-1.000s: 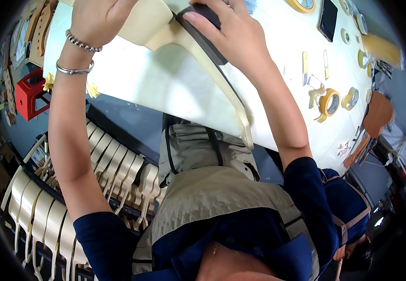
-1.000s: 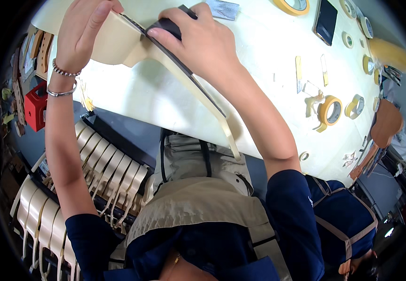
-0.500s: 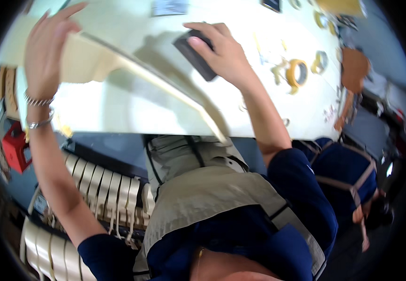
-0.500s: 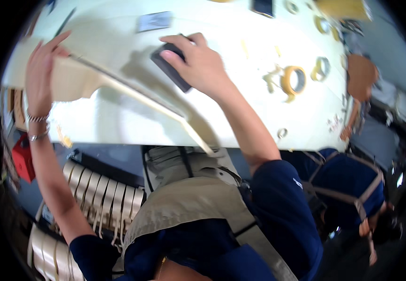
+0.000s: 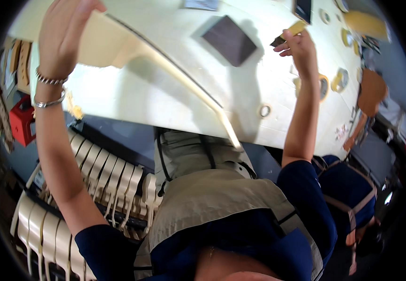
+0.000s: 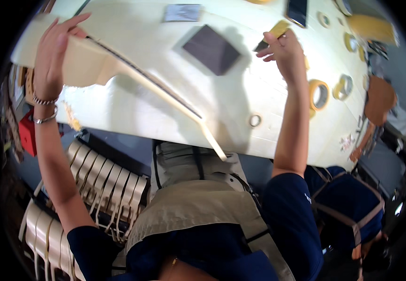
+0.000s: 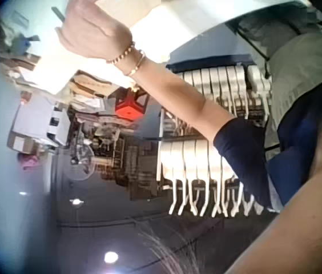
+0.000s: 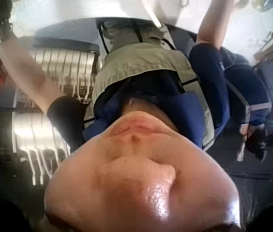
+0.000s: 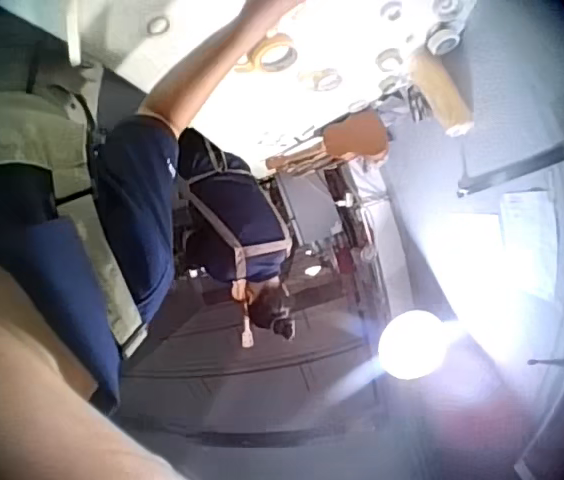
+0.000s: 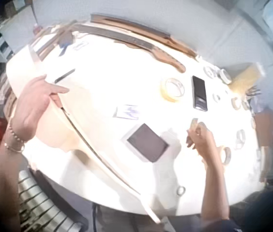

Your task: The person uses a sanding block to smooth the edges and surfaces of a light-colored wooden chair component. They rotate the piece to access different angles and then place it on a rack before picking up another similar component to continue the sanding process.

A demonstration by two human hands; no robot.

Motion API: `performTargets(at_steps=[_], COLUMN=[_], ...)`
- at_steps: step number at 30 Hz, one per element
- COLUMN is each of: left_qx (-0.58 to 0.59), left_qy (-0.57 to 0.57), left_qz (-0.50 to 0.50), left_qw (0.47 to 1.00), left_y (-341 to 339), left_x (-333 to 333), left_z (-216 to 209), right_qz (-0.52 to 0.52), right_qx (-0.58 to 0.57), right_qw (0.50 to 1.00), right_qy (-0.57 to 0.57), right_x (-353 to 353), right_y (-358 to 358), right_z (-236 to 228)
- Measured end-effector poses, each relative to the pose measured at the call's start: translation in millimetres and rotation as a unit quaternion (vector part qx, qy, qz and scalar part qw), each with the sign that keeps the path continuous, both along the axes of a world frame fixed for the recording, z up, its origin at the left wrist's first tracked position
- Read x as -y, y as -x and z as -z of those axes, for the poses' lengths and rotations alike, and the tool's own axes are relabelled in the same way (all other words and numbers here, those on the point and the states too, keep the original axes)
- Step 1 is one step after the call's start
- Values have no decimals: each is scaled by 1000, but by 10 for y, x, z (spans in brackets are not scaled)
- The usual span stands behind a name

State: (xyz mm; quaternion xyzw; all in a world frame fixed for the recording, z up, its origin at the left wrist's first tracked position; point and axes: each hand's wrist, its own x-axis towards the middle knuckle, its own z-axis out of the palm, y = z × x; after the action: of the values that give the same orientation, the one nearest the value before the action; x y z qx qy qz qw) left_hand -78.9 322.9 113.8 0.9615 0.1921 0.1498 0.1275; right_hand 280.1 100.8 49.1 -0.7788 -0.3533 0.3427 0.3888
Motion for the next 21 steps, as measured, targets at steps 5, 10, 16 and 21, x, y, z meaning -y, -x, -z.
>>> performTargets(at_steps=[5, 10, 16, 21], left_qx=[-22, 6, 76, 63], left_qy=[-17, -19, 16, -51], left_qz=[-103, -91, -40, -17], left_qw=[994, 996, 996, 997], left_y=[8, 4, 22, 55], left_x=[180, 193, 136, 44], left_z=[5, 10, 53, 84], right_qz=[-285, -391, -431, -470], right_qx=[-184, -91, -167, -105], right_qw=[919, 886, 854, 838], right_qy=[-200, -231, -238, -256], right_x=[-529, -983, -1259, -1358], right_y=[727, 1176, 1348, 1366], right_z=[-155, -150, -109, -112])
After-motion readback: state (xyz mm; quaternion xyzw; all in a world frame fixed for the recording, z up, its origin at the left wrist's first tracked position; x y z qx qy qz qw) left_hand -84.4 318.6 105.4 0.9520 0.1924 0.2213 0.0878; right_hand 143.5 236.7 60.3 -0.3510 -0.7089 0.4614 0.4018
